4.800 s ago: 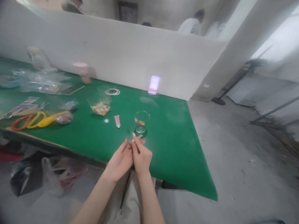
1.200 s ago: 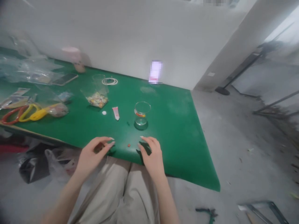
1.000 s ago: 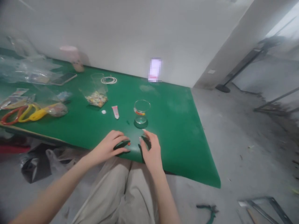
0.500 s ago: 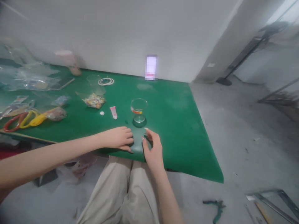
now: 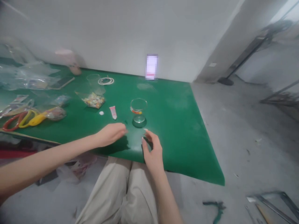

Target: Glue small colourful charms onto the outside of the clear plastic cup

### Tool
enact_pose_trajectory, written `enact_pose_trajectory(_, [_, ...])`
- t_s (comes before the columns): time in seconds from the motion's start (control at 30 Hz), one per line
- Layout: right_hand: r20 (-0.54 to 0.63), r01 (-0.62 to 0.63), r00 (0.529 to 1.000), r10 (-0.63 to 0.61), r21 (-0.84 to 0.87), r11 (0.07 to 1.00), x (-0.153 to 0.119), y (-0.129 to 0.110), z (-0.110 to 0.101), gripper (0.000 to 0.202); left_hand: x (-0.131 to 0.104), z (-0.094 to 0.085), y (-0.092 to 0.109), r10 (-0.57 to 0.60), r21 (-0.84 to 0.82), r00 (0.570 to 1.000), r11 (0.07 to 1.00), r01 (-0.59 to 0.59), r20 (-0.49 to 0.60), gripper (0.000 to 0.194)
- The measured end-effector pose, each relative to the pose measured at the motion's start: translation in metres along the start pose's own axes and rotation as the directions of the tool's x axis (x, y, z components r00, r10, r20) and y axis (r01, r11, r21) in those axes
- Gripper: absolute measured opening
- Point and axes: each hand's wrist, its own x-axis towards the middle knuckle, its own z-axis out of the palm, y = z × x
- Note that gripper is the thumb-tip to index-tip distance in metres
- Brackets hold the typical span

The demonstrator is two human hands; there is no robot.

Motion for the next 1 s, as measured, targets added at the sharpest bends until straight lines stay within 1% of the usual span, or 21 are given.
enact_pose_trajectory(0.07, [0.097,0.042,0.994,-0.038,-0.031,0.999,-0.003,-0.002,-0.001,0.035,-0.009,-0.008,0.009,-0.161,-0.253,0.959,0.962,0.101,-0.232,0.046])
enact_pose_trajectory(0.13, [0.257,0.159,0.959,-0.122,-0.128,0.979,-0.008,-0.007,0.000,0.039,-0.022,-0.013,0.015,-0.336,-0.542,0.890,0.831,0.127,-0.307,0.048])
enact_pose_trajectory(0.2, [0.408,0.301,0.895,-0.178,-0.261,0.917,-0.018,-0.013,0.006,0.044,-0.040,-0.013,0.018,-0.479,-0.748,0.837,0.649,0.135,-0.264,0.046])
enact_pose_trajectory(0.3, [0.555,0.455,0.810,-0.187,-0.394,0.799,-0.037,-0.024,0.019,0.054,-0.068,-0.007,0.020,-0.612,-0.892,0.768,0.434,0.126,-0.189,0.046])
enact_pose_trajectory(0.33, [0.613,0.515,0.761,-0.211,-0.375,0.771,-0.044,-0.027,0.022,0.056,-0.077,-0.004,0.020,-0.642,-0.918,0.747,0.379,0.116,-0.171,0.047])
enact_pose_trajectory(0.4, [0.739,0.654,0.600,-0.308,-0.230,0.721,-0.053,-0.030,0.025,0.062,-0.092,0.000,0.021,-0.686,-0.950,0.713,0.298,0.093,-0.146,0.048])
enact_pose_trajectory(0.43, [0.756,0.681,0.565,-0.331,-0.200,0.704,-0.056,-0.031,0.026,0.064,-0.099,0.001,0.022,-0.701,-0.958,0.699,0.275,0.079,-0.143,0.048])
enact_pose_trajectory(0.47, [0.722,0.669,0.609,-0.327,-0.246,0.701,-0.056,-0.030,0.025,0.066,-0.104,0.002,0.024,-0.711,-0.963,0.689,0.260,0.069,-0.143,0.048])
enact_pose_trajectory(0.53, [0.561,0.524,0.798,-0.221,-0.463,0.715,-0.056,-0.029,0.025,0.071,-0.111,0.002,0.027,-0.720,-0.966,0.678,0.251,0.055,-0.149,0.048])
enact_pose_trajectory(0.57, [0.518,0.484,0.833,-0.196,-0.510,0.711,-0.056,-0.028,0.026,0.072,-0.114,0.001,0.029,-0.721,-0.966,0.675,0.255,0.052,-0.154,0.047])
enact_pose_trajectory(0.6, [0.575,0.547,0.783,-0.237,-0.454,0.704,-0.056,-0.028,0.027,0.075,-0.115,0.001,0.031,-0.721,-0.964,0.674,0.262,0.052,-0.159,0.047])
enact_pose_trajectory(0.63, [0.677,0.655,0.663,-0.321,-0.317,0.685,-0.056,-0.028,0.029,0.075,-0.115,0.001,0.034,-0.721,-0.961,0.673,0.270,0.054,-0.165,0.047])
enact_pose_trajectory(0.67, [0.763,0.736,0.519,-0.385,-0.169,0.656,-0.055,-0.029,0.031,0.076,-0.116,0.001,0.036,-0.721,-0.959,0.672,0.279,0.054,-0.172,0.048])
enact_pose_trajectory(0.7, [0.801,0.766,0.437,-0.408,-0.095,0.635,-0.054,-0.030,0.032,0.079,-0.115,0.001,0.038,-0.719,-0.957,0.672,0.286,0.054,-0.177,0.048])
enact_pose_trajectory(0.73, [0.794,0.765,0.467,-0.389,-0.142,0.628,-0.052,-0.031,0.033,0.081,-0.115,0.002,0.040,-0.715,-0.956,0.677,0.288,0.054,-0.177,0.048])
enact_pose_trajectory(0.8, [0.667,0.636,0.703,-0.246,-0.435,0.638,-0.048,-0.033,0.033,0.080,-0.114,0.003,0.043,-0.704,-0.960,0.692,0.275,0.056,-0.161,0.048])
enact_pose_trajectory(0.83, [0.622,0.589,0.755,-0.206,-0.504,0.632,-0.045,-0.034,0.032,0.079,-0.114,0.004,0.043,-0.697,-0.962,0.702,0.265,0.059,-0.149,0.048])
enact_pose_trajectory(0.87, [0.660,0.629,0.713,-0.236,-0.455,0.630,-0.043,-0.034,0.031,0.079,-0.114,0.005,0.044,-0.690,-0.964,0.711,0.257,0.065,-0.137,0.048])
enact_pose_trajectory(0.93, [0.793,0.759,0.498,-0.351,-0.203,0.618,-0.038,-0.034,0.029,0.076,-0.112,0.007,0.044,-0.677,-0.966,0.726,0.249,0.071,-0.121,0.048])
enact_pose_trajectory(0.97, [0.819,0.780,0.426,-0.384,-0.118,0.614,-0.036,-0.033,0.029,0.075,-0.111,0.008,0.045,-0.671,-0.966,0.732,0.248,0.071,-0.119,0.048])
enact_pose_trajectory(1.0, [0.799,0.761,0.475,-0.369,-0.163,0.627,-0.033,-0.032,0.028,0.078,-0.109,0.009,0.046,-0.665,-0.966,0.737,0.247,0.069,-0.117,0.048])
